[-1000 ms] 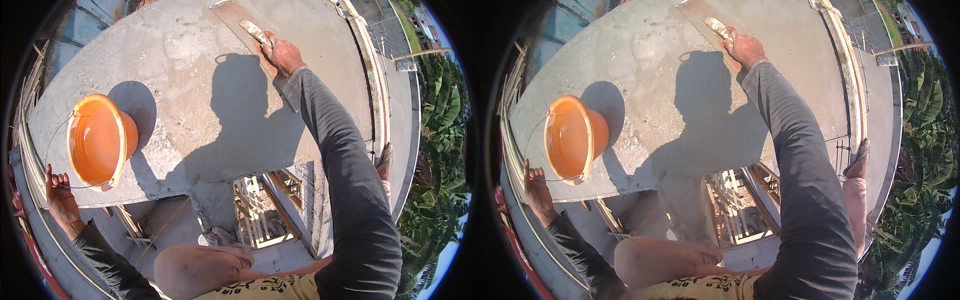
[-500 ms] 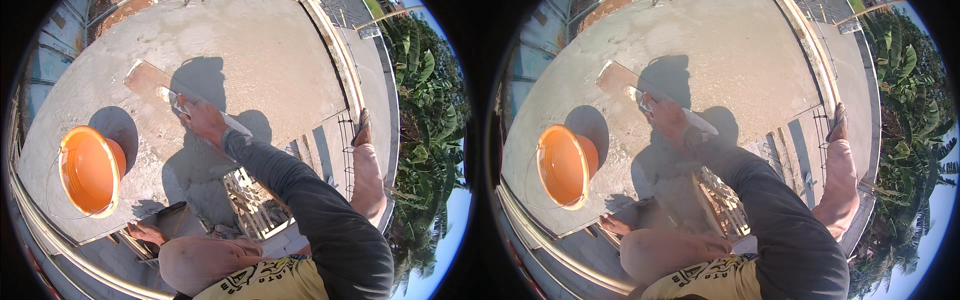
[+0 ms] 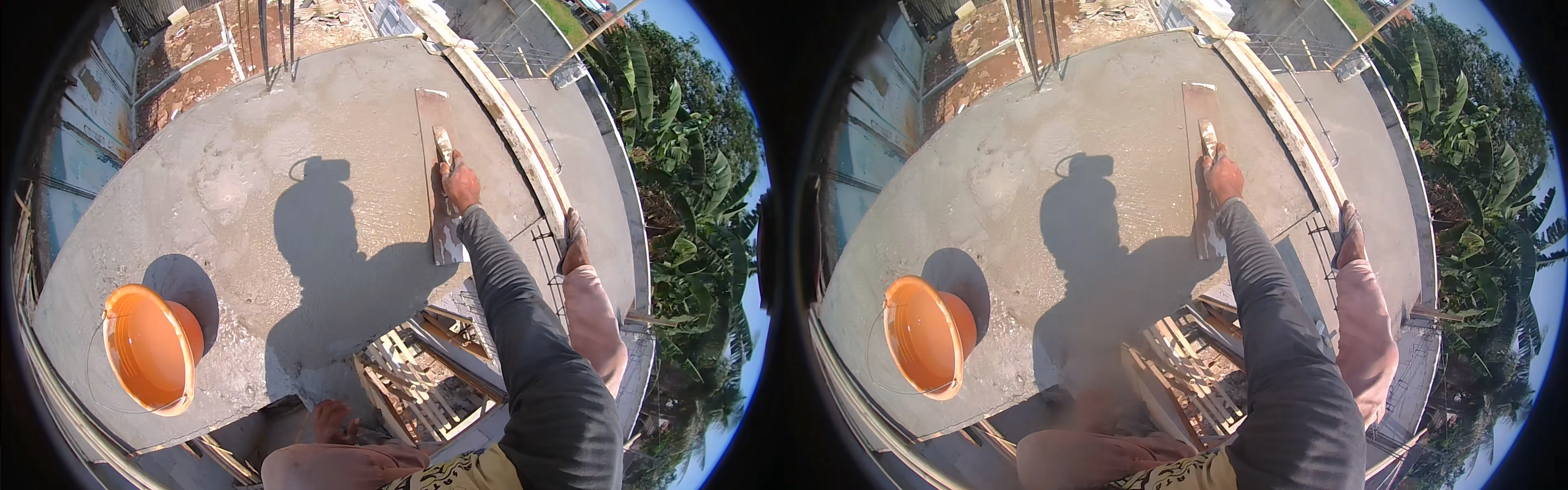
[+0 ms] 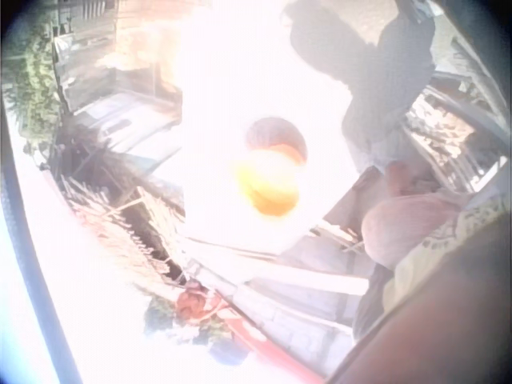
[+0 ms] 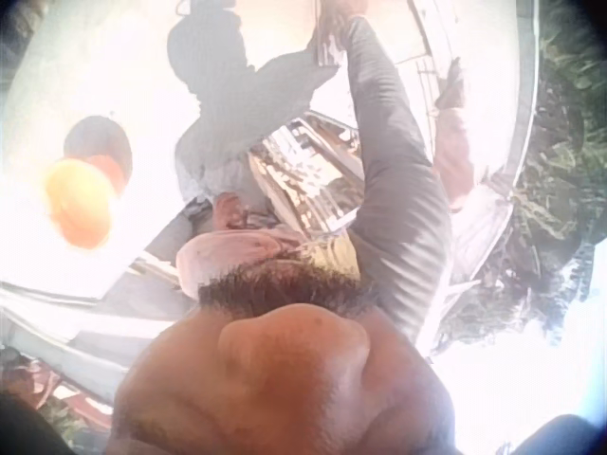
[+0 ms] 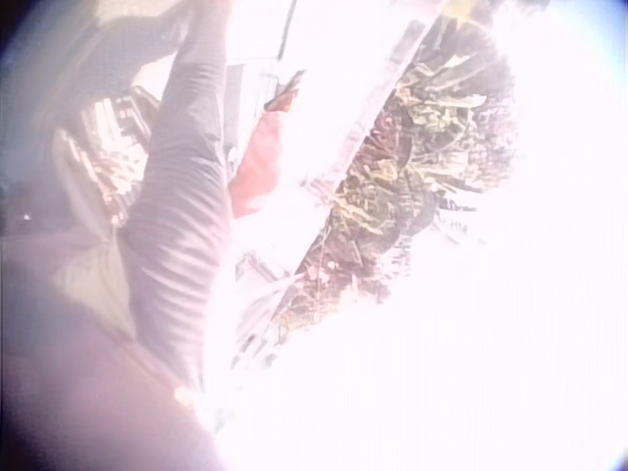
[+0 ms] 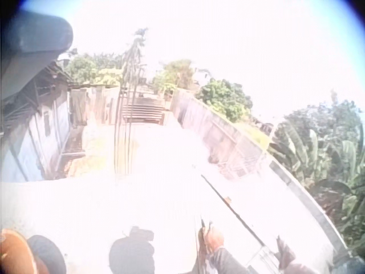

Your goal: The person smooths wet concrete on top of a wall using a wooden trowel, occasionally dipping their hand in a bucket of water to moisten the surface.

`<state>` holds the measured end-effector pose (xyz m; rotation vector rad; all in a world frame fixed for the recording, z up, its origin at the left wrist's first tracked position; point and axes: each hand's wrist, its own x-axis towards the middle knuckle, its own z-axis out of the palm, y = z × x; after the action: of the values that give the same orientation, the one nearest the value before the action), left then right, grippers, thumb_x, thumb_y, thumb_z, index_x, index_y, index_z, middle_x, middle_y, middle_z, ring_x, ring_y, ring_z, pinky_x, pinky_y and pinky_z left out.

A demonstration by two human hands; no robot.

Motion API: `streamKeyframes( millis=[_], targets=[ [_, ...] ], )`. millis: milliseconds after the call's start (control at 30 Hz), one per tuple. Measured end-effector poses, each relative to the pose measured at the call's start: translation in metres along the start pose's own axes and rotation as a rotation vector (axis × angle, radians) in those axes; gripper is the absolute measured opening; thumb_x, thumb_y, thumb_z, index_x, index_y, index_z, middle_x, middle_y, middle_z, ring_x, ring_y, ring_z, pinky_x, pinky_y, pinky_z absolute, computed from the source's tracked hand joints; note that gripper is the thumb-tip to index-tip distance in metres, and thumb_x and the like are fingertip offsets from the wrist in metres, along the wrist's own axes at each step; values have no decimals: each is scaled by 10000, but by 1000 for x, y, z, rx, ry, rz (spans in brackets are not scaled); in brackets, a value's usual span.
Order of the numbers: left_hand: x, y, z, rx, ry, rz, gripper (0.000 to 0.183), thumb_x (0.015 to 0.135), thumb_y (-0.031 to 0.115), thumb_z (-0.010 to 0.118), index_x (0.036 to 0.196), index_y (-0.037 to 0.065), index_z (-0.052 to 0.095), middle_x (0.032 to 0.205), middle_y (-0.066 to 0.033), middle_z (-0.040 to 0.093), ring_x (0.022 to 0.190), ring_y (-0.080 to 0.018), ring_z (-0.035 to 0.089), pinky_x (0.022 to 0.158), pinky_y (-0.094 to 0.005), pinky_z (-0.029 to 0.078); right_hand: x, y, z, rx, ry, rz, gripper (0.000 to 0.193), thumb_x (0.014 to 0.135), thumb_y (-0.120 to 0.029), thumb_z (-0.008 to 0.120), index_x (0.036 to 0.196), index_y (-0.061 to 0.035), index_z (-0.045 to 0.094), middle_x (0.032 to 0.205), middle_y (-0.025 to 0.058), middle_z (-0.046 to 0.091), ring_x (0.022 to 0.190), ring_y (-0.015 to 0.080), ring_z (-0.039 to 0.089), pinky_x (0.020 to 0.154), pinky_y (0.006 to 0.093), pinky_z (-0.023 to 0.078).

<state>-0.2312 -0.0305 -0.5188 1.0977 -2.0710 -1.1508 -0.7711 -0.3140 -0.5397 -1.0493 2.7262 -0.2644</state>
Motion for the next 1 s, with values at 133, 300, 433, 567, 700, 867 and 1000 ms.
streamKeyframes(
  millis=[133,300,433,567,700,867,1000],
  targets=[
    [26,-34,-31,193,-69,127,265,723,127,748,947,50,629,960,-116,646,916,-347,611,823,-478,479,78,-9,-16,154,68,-84,572,957,-361,544,1455,-103,437,1105,277,675,1052,435,645,901,496,508],
    [100,5,-135,199,31,-78,203,796,109,694,947,-1,615,866,-137,635,878,-325,608,775,-414,496,-1,-74,4,111,-148,-253,627,962,-362,529,1500,-91,355,1084,261,677,1015,428,651,893,478,510],
    [131,161,-176,-202,388,-289,249,936,254,617,936,7,651,1001,-123,660,933,-247,609,833,-393,497,-67,-53,37,28,-158,-255,623,989,-392,485,1528,-141,298,1143,249,655,1042,432,642,924,566,465],
    [111,216,-177,-55,-86,-413,239,874,192,674,1020,6,638,1019,-157,645,977,-304,602,861,-419,497,-94,-76,33,-25,-206,-189,628,1010,-432,447,1545,-173,245,1237,231,610,1109,412,622,951,662,383],
    [112,226,-179,-18,-334,-416,326,821,151,724,1096,8,623,1046,-187,633,1027,-352,596,891,-448,494,-66,-68,27,-43,-317,-113,638,1012,-430,446,1563,-232,191,1275,222,607,1177,392,601,1005,580,402],
    [122,210,-168,-101,-217,-461,384,807,140,737,1140,9,599,1093,-193,627,1070,-374,593,914,-461,481,-81,-84,19,-35,-303,-98,648,1009,-419,457,1559,-176,216,1252,253,608,1108,424,625,945,518,474],
    [119,179,-172,309,-13,-350,322,873,183,687,1138,17,611,1089,-154,631,1065,-347,597,925,-439,479,-75,-74,3,84,-315,-322,683,972,-326,522,1564,-156,228,1215,276,616,1003,424,658,869,492,514]
  ],
)
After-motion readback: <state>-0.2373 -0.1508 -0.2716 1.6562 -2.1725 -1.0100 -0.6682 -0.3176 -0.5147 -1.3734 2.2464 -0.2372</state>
